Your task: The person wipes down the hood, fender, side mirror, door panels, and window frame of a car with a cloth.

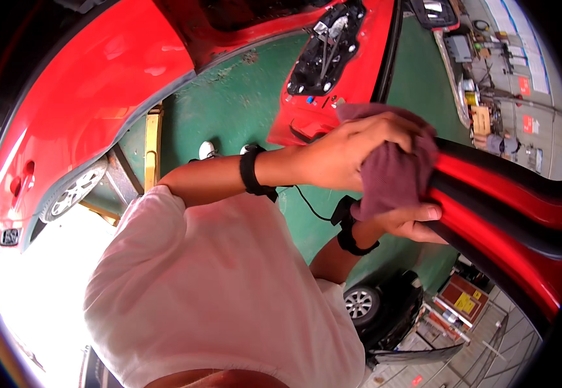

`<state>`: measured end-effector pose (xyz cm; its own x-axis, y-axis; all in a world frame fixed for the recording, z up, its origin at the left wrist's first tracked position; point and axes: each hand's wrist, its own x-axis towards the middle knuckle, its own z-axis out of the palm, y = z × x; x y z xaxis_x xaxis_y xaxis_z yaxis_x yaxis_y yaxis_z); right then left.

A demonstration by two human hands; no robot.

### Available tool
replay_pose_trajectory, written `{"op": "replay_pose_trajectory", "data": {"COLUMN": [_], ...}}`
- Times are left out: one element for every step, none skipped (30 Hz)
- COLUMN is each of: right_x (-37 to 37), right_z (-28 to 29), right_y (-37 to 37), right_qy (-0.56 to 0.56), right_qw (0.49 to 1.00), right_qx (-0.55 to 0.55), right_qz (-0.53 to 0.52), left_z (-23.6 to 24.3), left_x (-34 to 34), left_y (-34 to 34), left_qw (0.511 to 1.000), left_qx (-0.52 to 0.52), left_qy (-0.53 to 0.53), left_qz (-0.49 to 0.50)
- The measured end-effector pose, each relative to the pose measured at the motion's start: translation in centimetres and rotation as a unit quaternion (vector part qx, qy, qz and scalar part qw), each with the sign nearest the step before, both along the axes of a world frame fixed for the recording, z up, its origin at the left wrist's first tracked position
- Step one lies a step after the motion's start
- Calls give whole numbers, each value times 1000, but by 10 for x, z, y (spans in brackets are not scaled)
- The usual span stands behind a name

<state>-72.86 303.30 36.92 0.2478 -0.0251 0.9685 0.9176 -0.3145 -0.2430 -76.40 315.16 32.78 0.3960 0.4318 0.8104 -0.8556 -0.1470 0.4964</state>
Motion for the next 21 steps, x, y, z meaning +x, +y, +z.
{"op": "replay_pose_trajectory", "data": {"right_x": [-13,-19,-13,-2,5,9,10,11,10,10,11,12,12,13,14,16,18,19,20,22,25], "right_z": [-1,-2,-1,1,1,-2,-4,-4,-4,-3,-4,-3,-3,-2,-4,-6,-7,-6,-6,-8,-13], "right_y": [15,23,19,12,5,2,-2,-6,-10,-14,-14,-12,-9,-7,-7,-9,-11,-15,-21,-25,-30], "right_qy": [55,108,107,41,-26,-26,-21,-16,-19,-35,-49,-51,-51,-51,-50,-55,-60,-60,-65,-67,-65], "right_qw": [997,989,989,996,997,997,997,997,996,994,991,990,988,987,987,985,983,983,982,981,981], "right_qx": [45,92,89,74,58,55,55,54,50,34,18,16,28,41,39,59,79,77,87,97,96], "right_qz": [26,52,42,3,-37,-41,-51,-58,-67,-100,-127,-131,-140,-149,-151,-152,-152,-156,-156,-151,-154], "left_z": [5,0,-6,-14,-29,-47,-64,-82,-101,-120,-139,-157,-164,-168,-165,-161,-155,-135,-119,-106,-91], "left_x": [2,3,3,2,1,1,3,3,4,7,8,10,12,15,14,13,12,9,8,11,17], "left_y": [0,-1,0,1,2,5,5,6,7,9,17,24,31,34,41,47,46,40,34,26,19], "left_qw": [999,999,999,999,996,996,995,992,988,983,983,974,961,962,964,965,965,966,962,966,976], "left_qx": [10,6,12,19,40,38,45,51,62,75,73,111,149,147,158,169,168,120,73,42,45], "left_qy": [-39,-37,-15,8,50,50,80,110,138,165,164,197,230,228,214,200,201,214,226,198,168], "left_qz": [-1,-12,-30,-46,-60,-64,-50,-33,-33,-31,-34,-29,-25,-30,-31,-31,-34,-84,-135,-162,-134]}}
